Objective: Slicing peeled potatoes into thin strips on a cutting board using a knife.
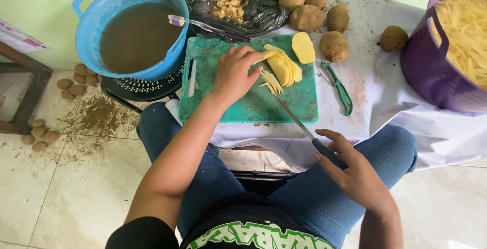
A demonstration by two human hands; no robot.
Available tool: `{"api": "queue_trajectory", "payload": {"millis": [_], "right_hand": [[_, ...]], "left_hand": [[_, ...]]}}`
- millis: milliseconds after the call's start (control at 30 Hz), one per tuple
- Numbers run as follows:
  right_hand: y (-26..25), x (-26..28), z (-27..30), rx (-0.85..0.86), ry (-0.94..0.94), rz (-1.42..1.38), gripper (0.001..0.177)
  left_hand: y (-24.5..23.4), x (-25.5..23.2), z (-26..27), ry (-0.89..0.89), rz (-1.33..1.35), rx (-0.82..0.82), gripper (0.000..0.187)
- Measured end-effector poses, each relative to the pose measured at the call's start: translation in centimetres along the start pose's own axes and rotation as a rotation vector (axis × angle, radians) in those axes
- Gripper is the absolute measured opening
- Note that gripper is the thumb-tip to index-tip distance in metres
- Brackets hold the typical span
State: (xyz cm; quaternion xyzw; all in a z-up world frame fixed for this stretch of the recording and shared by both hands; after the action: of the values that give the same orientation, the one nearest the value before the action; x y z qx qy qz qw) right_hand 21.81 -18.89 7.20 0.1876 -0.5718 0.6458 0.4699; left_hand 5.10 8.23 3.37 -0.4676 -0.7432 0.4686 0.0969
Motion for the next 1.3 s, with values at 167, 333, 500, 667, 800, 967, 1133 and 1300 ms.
{"api": "queue_trajectory", "payload": {"millis": [167,333,500,667,800,967,1133,1300], "right_hand": [[0.7,-0.5,-0.4,-0.028,-0.053,-0.087,0.053],[0.9,0.4,-0.9,0.002,-0.069,-0.113,0.049],[1.8,1.1,-1.8,0.016,-0.008,-0.069,0.049],[2.3,3.1,-2.4,0.075,0.013,-0.039,0.045],[1.3,2.1,-4.2,-0.009,-0.192,-0.060,0.039],[-0.9,1.8,-5.2,0.000,-0.128,-0.002,0.037],[-2.0,2.8,-5.3,0.041,-0.087,0.039,0.039],[-2.6,2.9,-5.6,0.104,0.064,-0.008,0.039]], "left_hand": [[2.5,1.3,-2.7,-0.073,-0.038,0.085,0.030],[1.6,2.0,-3.8,-0.124,0.153,0.175,0.023],[1.5,3.8,-4.4,-0.023,0.280,0.290,0.009],[0.6,3.7,-4.2,-0.048,0.305,0.233,0.011],[-1.5,4.5,-4.3,-0.151,0.222,0.229,0.012],[-1.3,6.1,-2.7,-0.287,0.222,0.301,0.017],[0.2,6.9,-1.9,-0.259,0.023,0.220,0.020],[-1.9,-0.3,0.1,-0.076,0.163,0.331,0.005]]}}
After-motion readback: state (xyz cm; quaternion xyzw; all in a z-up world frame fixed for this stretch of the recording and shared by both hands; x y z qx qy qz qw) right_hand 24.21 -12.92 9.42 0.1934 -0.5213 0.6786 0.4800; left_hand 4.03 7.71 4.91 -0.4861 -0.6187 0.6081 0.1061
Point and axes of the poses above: each hand's wrist, its own z-axis away from the middle knuckle, its own y-axis out of the palm, x = y × z, the point moved 4 cm from there along -z, towards the middle knuckle, and after that the axes turned 1 degree about -y, right-handed, at the moved point
